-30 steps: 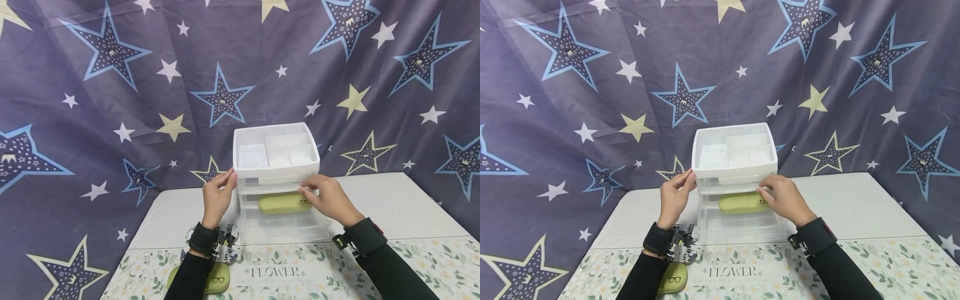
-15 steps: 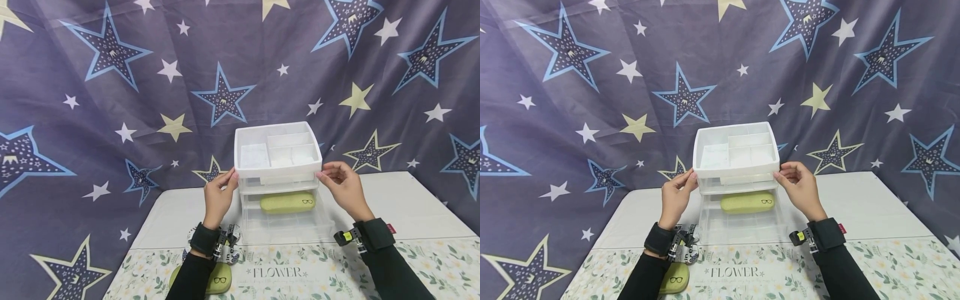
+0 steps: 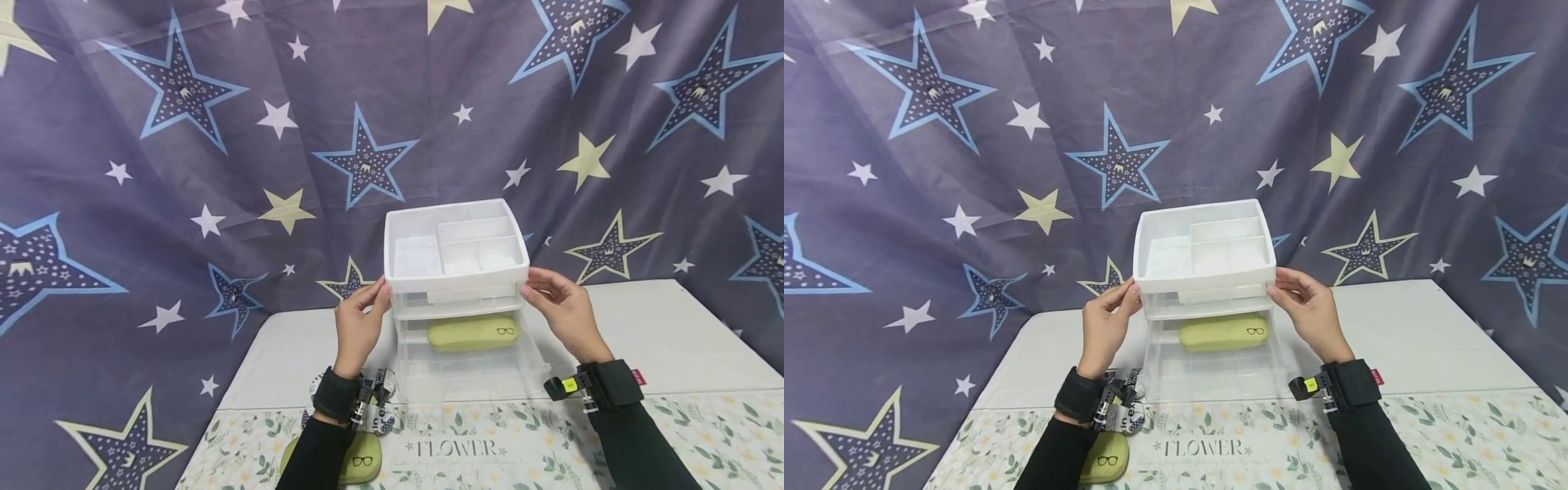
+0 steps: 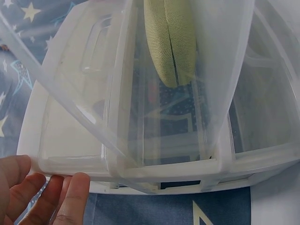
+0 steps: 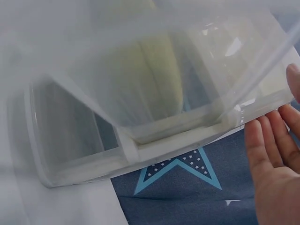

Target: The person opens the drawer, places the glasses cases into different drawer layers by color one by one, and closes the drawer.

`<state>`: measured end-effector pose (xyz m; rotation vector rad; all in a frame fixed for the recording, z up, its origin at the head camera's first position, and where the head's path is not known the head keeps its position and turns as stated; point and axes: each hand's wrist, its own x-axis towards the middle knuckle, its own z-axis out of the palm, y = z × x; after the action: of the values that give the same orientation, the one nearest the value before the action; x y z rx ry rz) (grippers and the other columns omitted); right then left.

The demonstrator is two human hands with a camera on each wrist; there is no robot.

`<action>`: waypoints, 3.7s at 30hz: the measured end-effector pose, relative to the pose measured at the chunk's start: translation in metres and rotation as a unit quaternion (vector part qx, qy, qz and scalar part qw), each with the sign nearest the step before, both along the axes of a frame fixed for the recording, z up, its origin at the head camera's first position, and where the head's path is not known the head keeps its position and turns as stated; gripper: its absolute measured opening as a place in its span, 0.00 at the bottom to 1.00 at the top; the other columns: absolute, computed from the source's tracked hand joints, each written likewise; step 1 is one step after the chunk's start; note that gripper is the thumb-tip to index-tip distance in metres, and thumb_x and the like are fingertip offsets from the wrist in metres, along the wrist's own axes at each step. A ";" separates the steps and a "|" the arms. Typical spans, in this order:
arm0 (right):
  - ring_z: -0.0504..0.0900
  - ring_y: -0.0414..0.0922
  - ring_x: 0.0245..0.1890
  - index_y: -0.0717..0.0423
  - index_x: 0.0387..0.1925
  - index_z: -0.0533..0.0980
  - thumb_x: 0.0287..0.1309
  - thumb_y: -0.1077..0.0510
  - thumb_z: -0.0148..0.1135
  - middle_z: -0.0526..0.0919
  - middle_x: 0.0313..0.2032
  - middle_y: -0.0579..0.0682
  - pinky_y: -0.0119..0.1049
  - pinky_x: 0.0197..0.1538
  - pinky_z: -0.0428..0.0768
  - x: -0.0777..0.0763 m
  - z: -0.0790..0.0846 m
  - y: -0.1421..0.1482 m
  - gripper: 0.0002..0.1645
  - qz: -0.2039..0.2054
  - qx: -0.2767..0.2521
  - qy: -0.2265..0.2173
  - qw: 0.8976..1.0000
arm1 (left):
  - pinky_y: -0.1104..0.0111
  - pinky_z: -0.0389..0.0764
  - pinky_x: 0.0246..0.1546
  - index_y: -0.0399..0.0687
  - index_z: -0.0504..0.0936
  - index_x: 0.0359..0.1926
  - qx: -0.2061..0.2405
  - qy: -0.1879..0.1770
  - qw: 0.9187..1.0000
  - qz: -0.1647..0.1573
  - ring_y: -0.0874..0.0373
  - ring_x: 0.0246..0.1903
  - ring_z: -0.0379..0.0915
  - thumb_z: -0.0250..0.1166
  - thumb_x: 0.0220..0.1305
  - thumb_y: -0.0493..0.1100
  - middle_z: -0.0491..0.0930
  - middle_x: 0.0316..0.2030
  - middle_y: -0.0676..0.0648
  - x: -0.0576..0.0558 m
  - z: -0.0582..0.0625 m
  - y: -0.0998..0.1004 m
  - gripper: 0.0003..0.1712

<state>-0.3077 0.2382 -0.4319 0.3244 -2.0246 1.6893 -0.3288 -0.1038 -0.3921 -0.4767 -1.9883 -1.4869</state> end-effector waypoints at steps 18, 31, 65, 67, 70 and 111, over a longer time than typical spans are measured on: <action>0.80 0.28 0.53 0.65 0.66 0.74 0.68 0.60 0.67 0.82 0.56 0.66 0.21 0.56 0.79 -0.013 -0.010 0.010 0.28 0.033 0.080 -0.011 0.996 | 0.70 0.87 0.38 0.35 0.85 0.55 -0.005 -0.001 1.000 -0.003 0.43 0.37 0.88 0.68 0.70 0.37 0.87 0.46 0.37 -0.018 -0.021 -0.011 0.16; 0.78 0.23 0.52 0.64 0.66 0.74 0.70 0.58 0.66 0.83 0.54 0.65 0.17 0.54 0.77 -0.013 -0.009 0.014 0.27 0.002 0.128 -0.009 0.992 | 0.67 0.88 0.42 0.45 0.85 0.58 -0.093 -0.022 0.995 -0.009 0.54 0.43 0.87 0.68 0.71 0.48 0.87 0.49 0.45 -0.011 -0.010 -0.019 0.19; 0.78 0.24 0.50 0.63 0.66 0.75 0.68 0.61 0.67 0.84 0.54 0.64 0.15 0.52 0.76 -0.009 -0.005 0.010 0.27 0.005 0.118 -0.014 0.993 | 0.69 0.82 0.45 0.60 0.85 0.51 -0.567 -0.141 0.787 -0.197 0.67 0.45 0.74 0.83 0.41 0.65 0.79 0.46 0.63 0.092 -0.045 -0.149 0.36; 0.78 0.23 0.50 0.63 0.66 0.75 0.68 0.61 0.67 0.84 0.54 0.64 0.15 0.52 0.76 -0.009 -0.005 0.010 0.27 0.005 0.117 -0.017 0.993 | 0.70 0.81 0.43 0.60 0.84 0.51 -0.573 -0.135 0.786 -0.189 0.68 0.44 0.73 0.85 0.38 0.64 0.78 0.46 0.63 0.094 -0.047 -0.151 0.37; 0.77 0.23 0.50 0.63 0.66 0.75 0.68 0.61 0.67 0.84 0.54 0.64 0.15 0.53 0.75 -0.009 -0.006 0.010 0.27 0.007 0.116 -0.016 0.993 | 0.72 0.81 0.40 0.58 0.82 0.50 -0.575 -0.126 0.787 -0.186 0.69 0.42 0.70 0.87 0.35 0.59 0.76 0.45 0.63 0.095 -0.050 -0.151 0.38; 0.81 0.38 0.56 0.61 0.68 0.73 0.70 0.55 0.66 0.84 0.56 0.61 0.19 0.55 0.78 -0.008 -0.004 0.012 0.29 0.004 0.139 -0.021 0.990 | 0.72 0.81 0.40 0.57 0.77 0.46 -0.568 0.023 0.808 -0.155 0.66 0.40 0.70 0.83 0.28 0.52 0.74 0.42 0.62 0.052 0.063 -0.126 0.38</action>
<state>-0.3158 0.2504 -0.4364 0.3936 -2.2966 1.4282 -0.2767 -0.2302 -0.3293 -1.3398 -2.6720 -0.2113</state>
